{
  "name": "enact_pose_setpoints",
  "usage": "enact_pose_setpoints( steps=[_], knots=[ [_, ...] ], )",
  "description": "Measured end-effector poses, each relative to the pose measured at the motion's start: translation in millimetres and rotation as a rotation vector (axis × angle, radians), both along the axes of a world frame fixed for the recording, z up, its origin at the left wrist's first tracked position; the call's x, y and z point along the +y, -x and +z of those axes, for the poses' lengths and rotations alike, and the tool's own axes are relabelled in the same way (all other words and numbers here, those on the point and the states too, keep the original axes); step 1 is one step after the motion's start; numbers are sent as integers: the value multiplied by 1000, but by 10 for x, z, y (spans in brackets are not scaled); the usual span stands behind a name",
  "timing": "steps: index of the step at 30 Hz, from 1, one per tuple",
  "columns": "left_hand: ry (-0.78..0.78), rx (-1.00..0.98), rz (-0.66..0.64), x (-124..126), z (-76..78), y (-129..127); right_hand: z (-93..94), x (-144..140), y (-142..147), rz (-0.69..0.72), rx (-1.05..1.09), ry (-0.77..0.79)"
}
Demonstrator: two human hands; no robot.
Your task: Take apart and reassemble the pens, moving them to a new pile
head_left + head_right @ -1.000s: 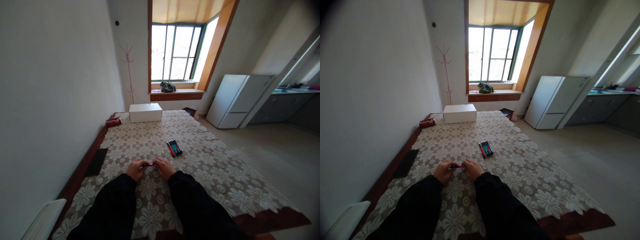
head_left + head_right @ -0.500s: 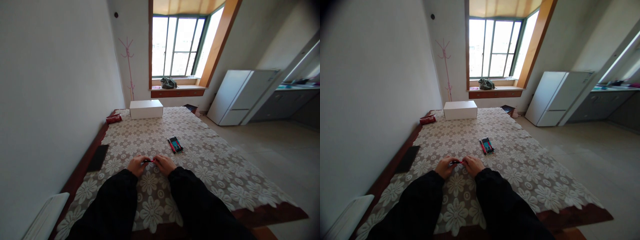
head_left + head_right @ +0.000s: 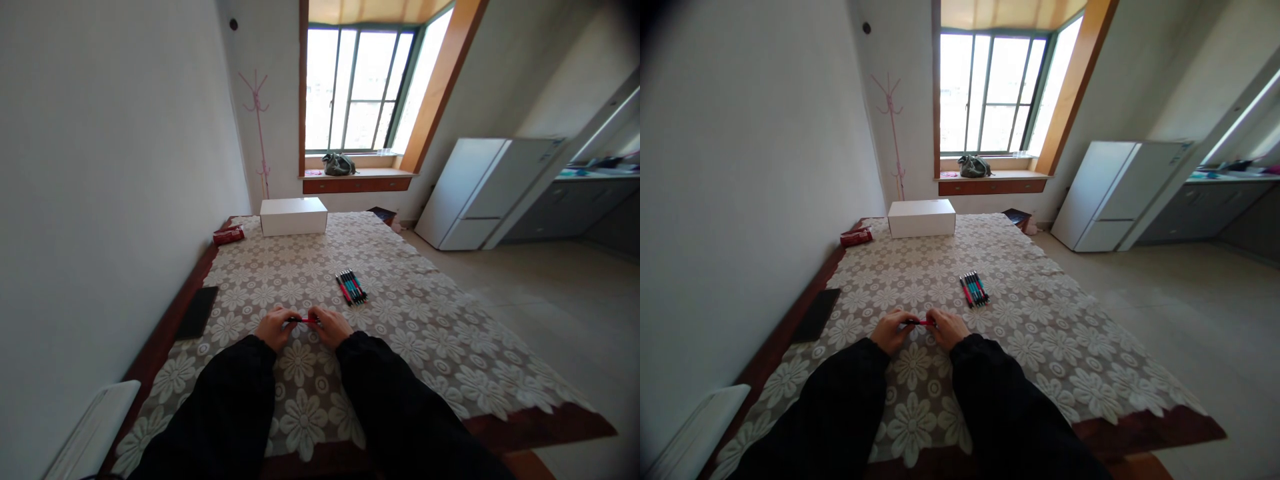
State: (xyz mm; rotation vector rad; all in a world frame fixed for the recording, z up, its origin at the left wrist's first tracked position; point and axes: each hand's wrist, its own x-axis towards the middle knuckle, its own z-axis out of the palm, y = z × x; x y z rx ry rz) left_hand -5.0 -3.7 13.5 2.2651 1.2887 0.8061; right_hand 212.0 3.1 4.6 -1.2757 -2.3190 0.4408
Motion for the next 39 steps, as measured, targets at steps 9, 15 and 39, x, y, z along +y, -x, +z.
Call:
enact_pose_setpoints(
  steps=[9, 15, 39],
  knots=[
    [9, -4, 9, -12, 30, -8, 13, -6, 6, 15, -2, -7],
    [14, -5, 14, -14, 24, -18, -23, 16, -6, 23, -7, -35],
    [-45, 37, 175, 47, -21, 11, -45, 49, -9, -14, 43, -134]
  ],
)
